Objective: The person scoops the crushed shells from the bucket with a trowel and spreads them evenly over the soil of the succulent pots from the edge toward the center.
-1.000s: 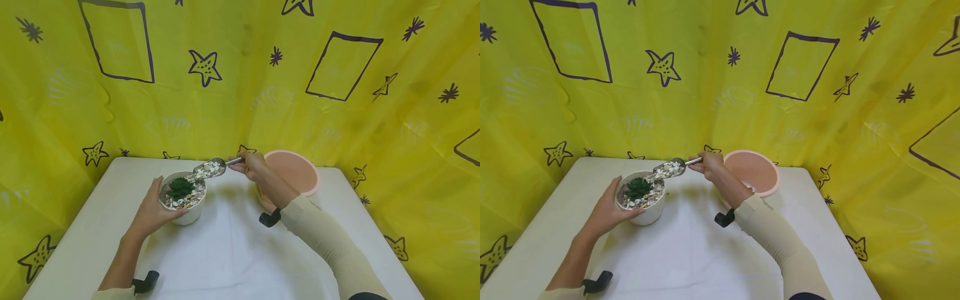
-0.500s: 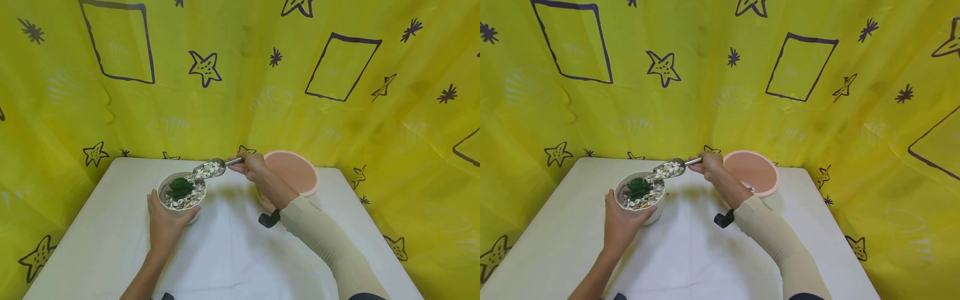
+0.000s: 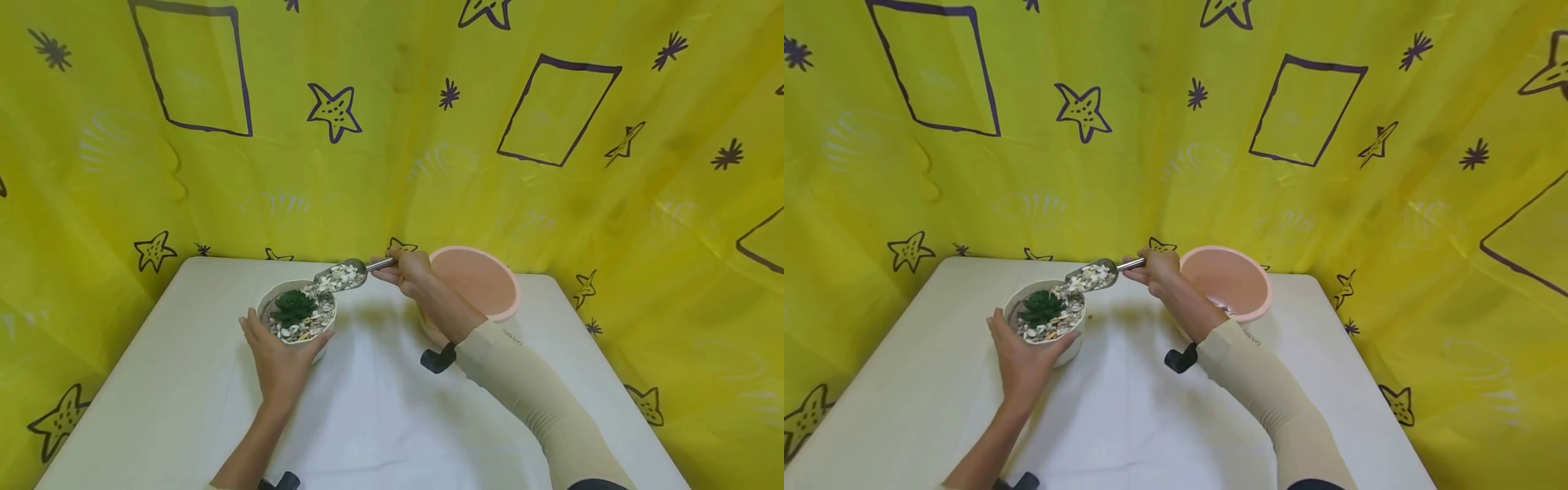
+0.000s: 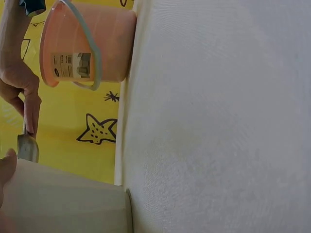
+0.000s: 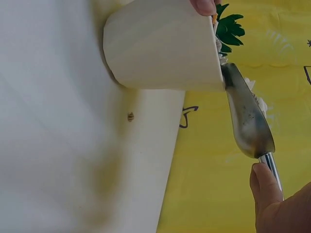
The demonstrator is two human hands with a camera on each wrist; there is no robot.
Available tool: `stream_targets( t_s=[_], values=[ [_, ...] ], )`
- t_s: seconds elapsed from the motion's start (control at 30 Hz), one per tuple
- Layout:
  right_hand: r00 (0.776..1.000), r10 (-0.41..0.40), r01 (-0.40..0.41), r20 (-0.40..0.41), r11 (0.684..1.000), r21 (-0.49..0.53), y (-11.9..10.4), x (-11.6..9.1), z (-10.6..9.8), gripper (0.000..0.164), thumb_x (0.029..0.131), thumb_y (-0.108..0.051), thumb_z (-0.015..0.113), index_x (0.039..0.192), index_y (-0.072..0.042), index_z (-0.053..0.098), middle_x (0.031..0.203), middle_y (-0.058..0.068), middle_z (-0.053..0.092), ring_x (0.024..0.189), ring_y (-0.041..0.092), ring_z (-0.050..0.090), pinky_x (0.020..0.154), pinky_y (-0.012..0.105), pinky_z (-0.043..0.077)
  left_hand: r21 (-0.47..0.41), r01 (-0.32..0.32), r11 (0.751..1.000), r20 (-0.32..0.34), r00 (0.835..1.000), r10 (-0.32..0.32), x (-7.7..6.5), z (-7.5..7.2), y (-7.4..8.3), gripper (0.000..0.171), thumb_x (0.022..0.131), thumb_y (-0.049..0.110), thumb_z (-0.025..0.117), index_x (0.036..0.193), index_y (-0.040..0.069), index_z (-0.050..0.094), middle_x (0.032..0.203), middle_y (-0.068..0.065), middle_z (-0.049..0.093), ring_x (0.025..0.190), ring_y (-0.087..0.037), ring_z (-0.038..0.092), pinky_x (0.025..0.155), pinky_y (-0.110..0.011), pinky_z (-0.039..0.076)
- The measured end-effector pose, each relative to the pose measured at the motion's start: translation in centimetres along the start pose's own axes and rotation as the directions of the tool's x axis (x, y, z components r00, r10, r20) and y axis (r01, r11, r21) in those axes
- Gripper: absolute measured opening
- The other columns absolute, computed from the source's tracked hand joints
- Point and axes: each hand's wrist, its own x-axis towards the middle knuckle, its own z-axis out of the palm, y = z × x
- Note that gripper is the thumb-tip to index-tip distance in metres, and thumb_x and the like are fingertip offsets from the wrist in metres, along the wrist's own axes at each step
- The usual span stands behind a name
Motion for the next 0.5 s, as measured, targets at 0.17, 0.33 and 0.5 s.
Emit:
stream_targets(
  t_s=[0.17, 0.33, 0.5],
  values=[
    [1.000, -0.009, 0.009, 0.002, 1.000, 0.001, 0.03, -0.01, -0.05, 0.020, 0.114, -0.010, 0.047, 0.108, 0.005, 0.058, 0.132, 0.033, 0.064, 0.117, 0.043, 0.065, 0.075, 0.039, 0.062, -0.003, -0.037, 0.999, -0.024, 0.999, 0.037, 0.09, 0.14, -0.12, 0.135, 0.070, 0.029, 0.101, 0.164, -0.005, 0.010, 0.169, -0.033, 0.007, 0.156, -0.051, 0.011, 0.120, -0.066, 0.025],
    [1.000, -0.009, 0.009, 0.001, 1.000, -0.004, -0.02, 0.00, -0.10, 0.020, 0.113, -0.010, 0.047, 0.109, 0.006, 0.058, 0.131, 0.033, 0.065, 0.116, 0.043, 0.065, 0.074, 0.038, 0.062, -0.009, -0.063, 0.998, -0.014, 0.998, 0.063, 0.31, -0.04, -0.40, 0.131, 0.072, 0.026, 0.099, 0.164, -0.004, 0.012, 0.169, -0.031, 0.012, 0.157, -0.048, 0.009, 0.121, -0.064, 0.023],
    [1.000, -0.011, 0.011, -0.014, 1.000, -0.015, -0.16, 0.05, -0.15, 0.023, 0.113, -0.010, 0.048, 0.120, 0.010, 0.058, 0.130, 0.032, 0.066, 0.115, 0.042, 0.066, 0.073, 0.037, 0.063, -0.016, -0.084, 0.996, 0.022, 0.996, 0.085, 0.74, -0.36, -0.66, 0.127, 0.073, 0.024, 0.098, 0.163, -0.004, 0.013, 0.168, -0.032, 0.015, 0.156, -0.050, 0.011, 0.121, -0.066, 0.024]
  ],
)
